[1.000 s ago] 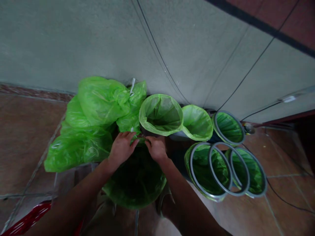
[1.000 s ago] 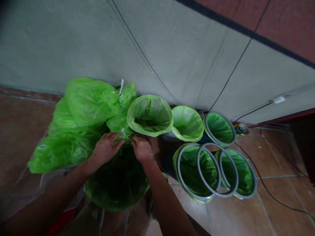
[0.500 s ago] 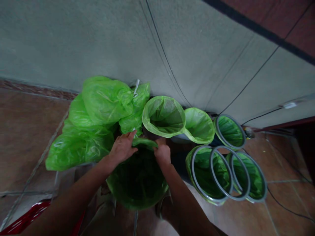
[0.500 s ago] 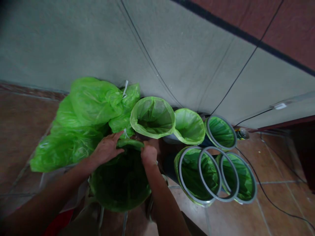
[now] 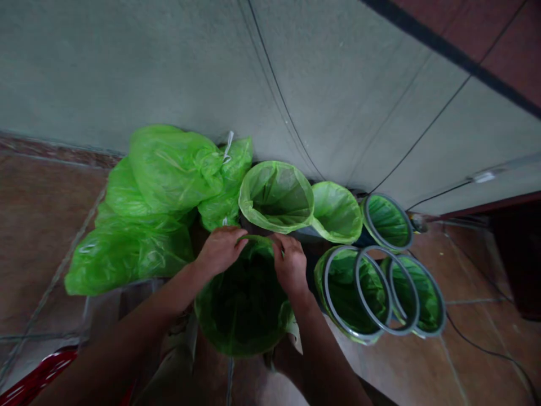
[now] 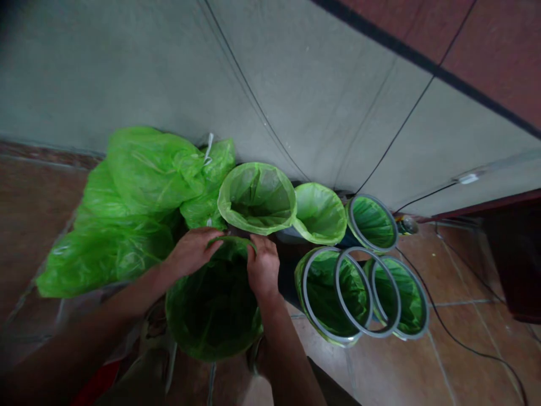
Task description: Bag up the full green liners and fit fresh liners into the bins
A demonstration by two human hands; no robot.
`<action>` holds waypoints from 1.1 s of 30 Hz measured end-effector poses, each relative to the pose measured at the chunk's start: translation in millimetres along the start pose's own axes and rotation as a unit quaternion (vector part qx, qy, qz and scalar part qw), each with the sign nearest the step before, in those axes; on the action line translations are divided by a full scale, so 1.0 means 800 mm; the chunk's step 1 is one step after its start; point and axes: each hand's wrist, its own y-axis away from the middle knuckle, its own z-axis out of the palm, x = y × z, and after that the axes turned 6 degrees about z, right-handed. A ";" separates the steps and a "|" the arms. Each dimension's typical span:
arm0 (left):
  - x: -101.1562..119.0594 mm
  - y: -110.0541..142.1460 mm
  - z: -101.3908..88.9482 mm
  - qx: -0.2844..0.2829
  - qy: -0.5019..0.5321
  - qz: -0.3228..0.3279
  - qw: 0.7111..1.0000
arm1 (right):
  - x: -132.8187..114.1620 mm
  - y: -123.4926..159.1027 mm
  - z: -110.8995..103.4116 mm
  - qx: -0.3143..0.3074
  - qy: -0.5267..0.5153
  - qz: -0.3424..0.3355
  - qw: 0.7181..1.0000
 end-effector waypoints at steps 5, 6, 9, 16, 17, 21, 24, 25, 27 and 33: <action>0.010 -0.018 0.024 -0.069 -0.060 -0.007 0.996 | 0.001 -0.038 0.038 -0.121 0.020 -0.058 0.991; 0.009 -0.019 0.027 -0.076 -0.062 -0.017 0.995 | 0.003 -0.040 0.043 -0.139 0.030 -0.057 0.988; 0.007 -0.022 0.028 -0.084 -0.077 -0.018 0.993 | 0.008 -0.042 0.049 -0.170 0.053 -0.066 0.982; 0.004 -0.024 0.025 -0.099 -0.073 -0.021 0.992 | 0.010 -0.041 0.039 -0.191 0.165 -0.047 0.966; 0.003 -0.024 0.025 -0.100 -0.077 -0.021 0.992 | 0.009 -0.040 0.038 -0.194 0.173 -0.038 0.965; -0.004 -0.020 0.024 -0.107 -0.101 -0.020 0.989 | 0.006 -0.035 0.032 -0.211 0.148 -0.039 0.965; -0.005 -0.016 0.020 -0.109 -0.091 -0.015 0.990 | 0.003 -0.034 0.026 -0.189 0.101 -0.067 0.974; -0.004 -0.014 0.018 -0.108 -0.083 -0.016 0.991 | 0.002 -0.035 0.026 -0.176 0.087 -0.073 0.978; -0.003 -0.010 0.013 -0.099 -0.062 -0.019 0.993 | 0.000 -0.039 0.027 -0.159 0.070 -0.085 0.981; -0.018 0.026 -0.006 -0.008 0.036 -0.103 0.994 | -0.006 -0.050 0.043 -0.191 0.101 -0.062 0.974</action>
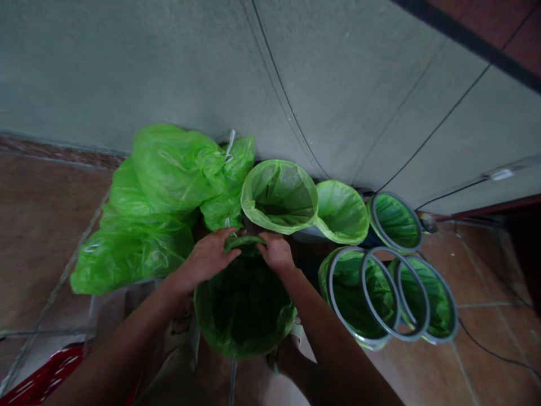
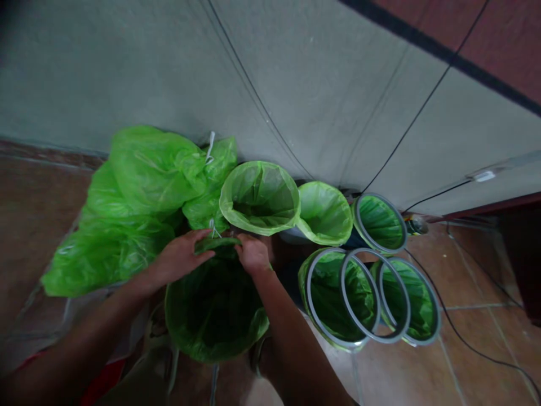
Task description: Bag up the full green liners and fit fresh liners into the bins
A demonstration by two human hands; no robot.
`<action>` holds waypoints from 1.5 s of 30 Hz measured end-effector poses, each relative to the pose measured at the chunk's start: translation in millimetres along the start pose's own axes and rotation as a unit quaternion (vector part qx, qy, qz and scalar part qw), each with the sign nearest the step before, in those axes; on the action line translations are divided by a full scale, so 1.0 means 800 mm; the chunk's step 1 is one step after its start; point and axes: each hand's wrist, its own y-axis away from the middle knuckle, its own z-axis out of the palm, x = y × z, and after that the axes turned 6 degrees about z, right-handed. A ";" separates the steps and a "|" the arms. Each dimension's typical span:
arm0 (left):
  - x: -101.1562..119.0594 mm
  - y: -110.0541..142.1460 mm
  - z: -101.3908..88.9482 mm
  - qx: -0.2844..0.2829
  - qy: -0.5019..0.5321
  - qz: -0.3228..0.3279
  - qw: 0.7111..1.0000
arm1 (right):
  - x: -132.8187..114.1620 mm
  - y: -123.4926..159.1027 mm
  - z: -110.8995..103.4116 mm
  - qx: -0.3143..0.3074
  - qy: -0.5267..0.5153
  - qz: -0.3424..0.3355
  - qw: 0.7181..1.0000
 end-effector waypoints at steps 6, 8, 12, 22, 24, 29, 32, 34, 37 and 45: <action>-0.033 0.045 -0.010 0.054 0.092 -0.084 0.991 | 0.008 0.012 0.007 0.040 -0.003 0.114 0.993; -0.035 0.046 -0.014 0.064 0.093 -0.087 0.990 | 0.012 0.024 0.011 0.068 -0.011 0.172 0.983; -0.024 0.025 -0.027 0.088 0.076 -0.062 0.991 | 0.014 0.058 0.014 0.061 -0.015 0.265 0.962; 0.006 -0.032 0.007 0.036 -0.065 0.122 0.990 | 0.003 0.042 -0.007 0.162 -0.123 0.035 0.978; 0.002 -0.035 0.019 0.014 -0.085 0.129 0.988 | -0.001 0.022 0.002 0.135 -0.128 0.005 0.983; -0.008 -0.035 0.029 -0.014 -0.104 0.136 0.985 | -0.004 0.001 0.014 0.060 -0.082 0.006 0.995; -0.010 -0.034 0.028 -0.020 -0.123 0.125 0.984 | -0.002 0.001 0.007 0.024 -0.028 0.019 0.999; -0.010 -0.034 0.028 -0.029 -0.145 0.106 0.983 | 0.000 0.001 0.003 0.002 0.011 0.034 0.999; -0.005 -0.033 0.027 -0.048 -0.174 0.075 0.981 | 0.003 0.001 0.002 -0.004 0.037 0.061 0.997; -0.013 -0.017 -0.008 0.022 -0.091 0.043 0.995 | 0.024 0.051 0.016 0.052 -0.021 0.238 0.970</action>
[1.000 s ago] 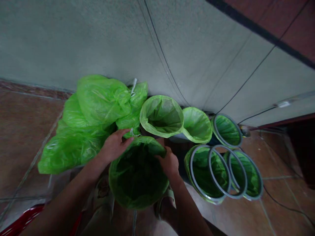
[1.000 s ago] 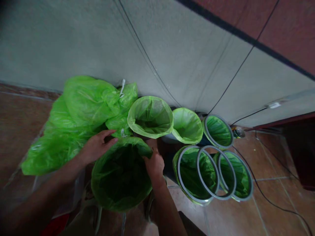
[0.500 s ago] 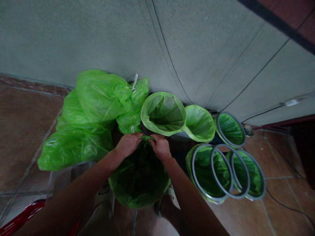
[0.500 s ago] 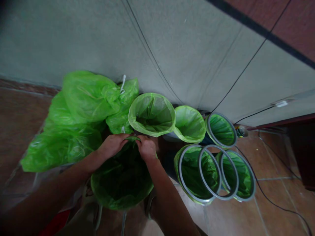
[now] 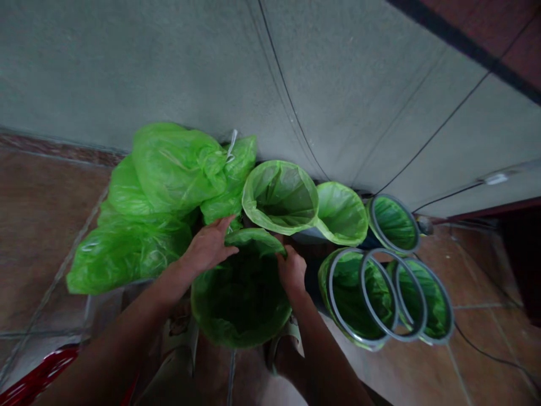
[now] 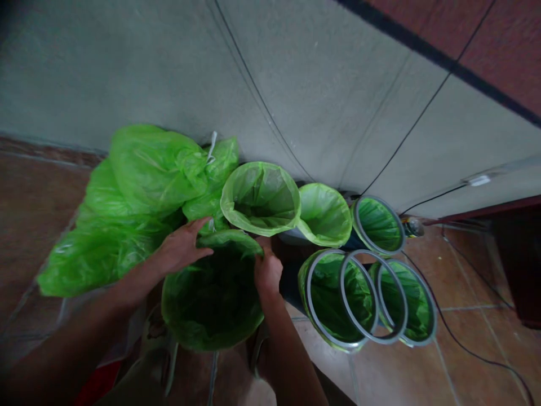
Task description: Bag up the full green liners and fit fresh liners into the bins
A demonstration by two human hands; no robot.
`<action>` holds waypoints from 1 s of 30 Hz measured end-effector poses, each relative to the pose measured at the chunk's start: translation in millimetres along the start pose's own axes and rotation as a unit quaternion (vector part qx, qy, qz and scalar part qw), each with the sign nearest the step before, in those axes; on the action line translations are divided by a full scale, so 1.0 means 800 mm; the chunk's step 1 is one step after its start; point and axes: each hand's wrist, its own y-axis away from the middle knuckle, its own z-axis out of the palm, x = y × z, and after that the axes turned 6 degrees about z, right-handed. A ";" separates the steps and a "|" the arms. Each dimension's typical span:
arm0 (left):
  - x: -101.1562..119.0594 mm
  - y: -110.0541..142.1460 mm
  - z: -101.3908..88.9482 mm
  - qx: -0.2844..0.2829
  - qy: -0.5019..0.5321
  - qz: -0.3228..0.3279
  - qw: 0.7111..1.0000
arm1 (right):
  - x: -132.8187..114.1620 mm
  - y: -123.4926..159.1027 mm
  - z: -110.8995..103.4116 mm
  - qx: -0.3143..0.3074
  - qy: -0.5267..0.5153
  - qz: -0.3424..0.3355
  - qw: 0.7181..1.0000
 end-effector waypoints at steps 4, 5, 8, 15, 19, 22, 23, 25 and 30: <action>-0.016 0.025 -0.025 0.027 0.087 -0.048 0.995 | 0.027 0.041 -0.007 -0.044 -0.026 0.060 0.997; -0.016 0.029 -0.028 0.032 0.100 -0.055 0.993 | 0.029 0.047 -0.011 -0.037 -0.031 0.054 0.997; -0.007 0.031 -0.027 0.042 0.107 -0.051 0.992 | 0.019 0.049 -0.026 0.042 -0.048 -0.012 0.998; 0.023 0.000 0.015 0.002 -0.026 0.045 0.999 | -0.039 -0.016 -0.018 0.048 -0.058 -0.241 0.968; 0.031 -0.005 0.028 -0.043 -0.083 0.006 0.996 | -0.048 -0.035 -0.002 -0.030 0.024 -0.208 0.977; 0.035 -0.002 0.029 -0.045 -0.089 -0.016 0.995 | -0.046 -0.037 -0.005 -0.050 0.067 -0.171 0.982; 0.034 0.000 0.028 -0.035 -0.085 -0.019 0.996 | -0.045 -0.037 -0.007 -0.052 0.073 -0.158 0.983; 0.030 0.006 0.023 -0.003 -0.065 -0.018 0.998 | -0.038 -0.033 -0.011 -0.046 0.066 -0.126 0.989; 0.003 0.029 -0.002 0.054 0.056 -0.046 0.996 | -0.009 0.003 -0.007 -0.015 0.014 0.011 1.000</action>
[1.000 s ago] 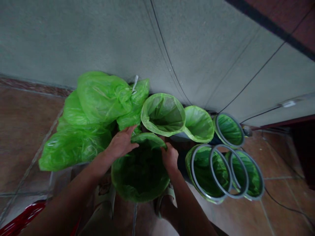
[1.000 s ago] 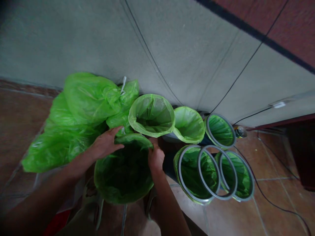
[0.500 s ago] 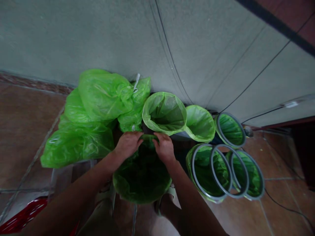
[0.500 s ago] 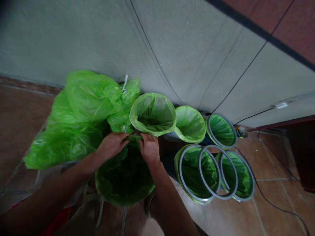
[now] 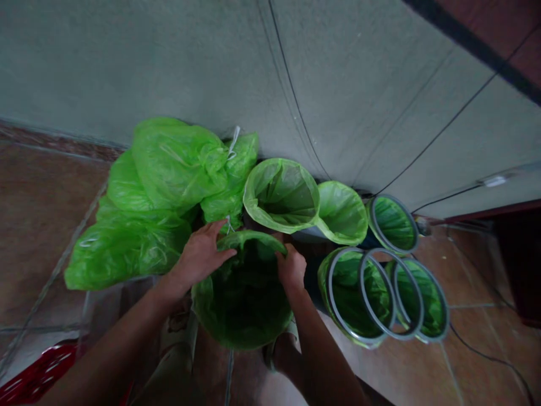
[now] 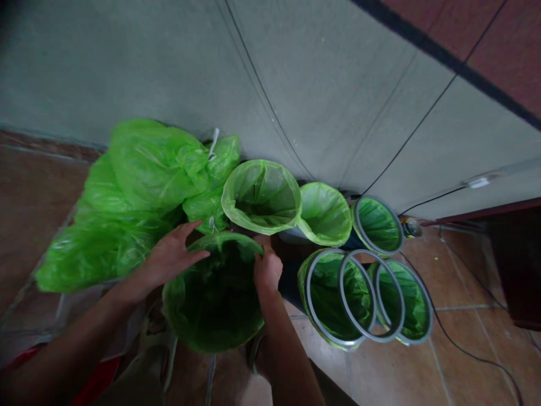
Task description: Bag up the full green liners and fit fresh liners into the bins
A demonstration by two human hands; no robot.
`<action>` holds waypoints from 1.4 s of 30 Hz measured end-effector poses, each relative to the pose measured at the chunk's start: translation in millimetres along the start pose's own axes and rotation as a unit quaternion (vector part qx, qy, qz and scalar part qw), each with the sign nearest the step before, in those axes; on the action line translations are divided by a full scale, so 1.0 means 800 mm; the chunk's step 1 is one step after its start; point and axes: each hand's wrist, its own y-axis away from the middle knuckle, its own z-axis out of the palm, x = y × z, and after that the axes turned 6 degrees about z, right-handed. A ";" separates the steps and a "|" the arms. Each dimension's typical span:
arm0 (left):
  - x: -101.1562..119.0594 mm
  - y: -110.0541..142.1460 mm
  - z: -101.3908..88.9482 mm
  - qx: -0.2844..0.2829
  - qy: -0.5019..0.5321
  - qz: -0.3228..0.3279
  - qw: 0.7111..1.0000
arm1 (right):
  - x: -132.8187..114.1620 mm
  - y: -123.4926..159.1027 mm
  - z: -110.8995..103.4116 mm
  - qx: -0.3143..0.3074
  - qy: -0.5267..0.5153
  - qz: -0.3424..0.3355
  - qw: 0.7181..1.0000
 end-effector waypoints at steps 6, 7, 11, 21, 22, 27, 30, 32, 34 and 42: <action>-0.005 0.005 -0.015 -0.001 0.059 -0.017 0.998 | 0.009 0.053 -0.003 0.007 -0.030 0.002 1.000; -0.003 0.003 -0.011 -0.007 0.057 -0.007 0.998 | 0.004 0.052 -0.007 0.028 -0.036 -0.022 0.999; 0.007 -0.010 0.013 -0.033 0.004 0.043 0.999 | -0.024 0.020 -0.021 0.040 -0.072 -0.179 0.980; 0.012 -0.014 0.036 -0.104 -0.135 0.061 0.983 | -0.041 -0.029 0.006 -0.063 -0.024 -0.288 0.955; 0.014 -0.016 0.035 -0.110 -0.139 0.053 0.983 | -0.041 -0.029 0.005 -0.063 -0.011 -0.280 0.958; 0.018 -0.016 0.028 -0.097 -0.134 0.050 0.985 | -0.037 -0.026 -0.003 -0.062 0.038 -0.216 0.974; 0.006 -0.006 0.012 -0.069 -0.075 0.052 0.993 | -0.024 -0.014 -0.005 -0.057 0.040 -0.156 0.985; -0.009 0.005 -0.003 -0.067 -0.010 0.020 0.998 | -0.012 -0.002 -0.008 -0.061 0.040 -0.114 0.991; -0.024 0.016 -0.016 -0.063 0.052 -0.026 0.996 | -0.002 0.012 -0.013 -0.061 0.043 -0.087 0.993; -0.027 0.028 0.000 -0.019 0.050 -0.063 0.997 | -0.065 0.009 -0.026 0.018 -0.041 -0.289 0.956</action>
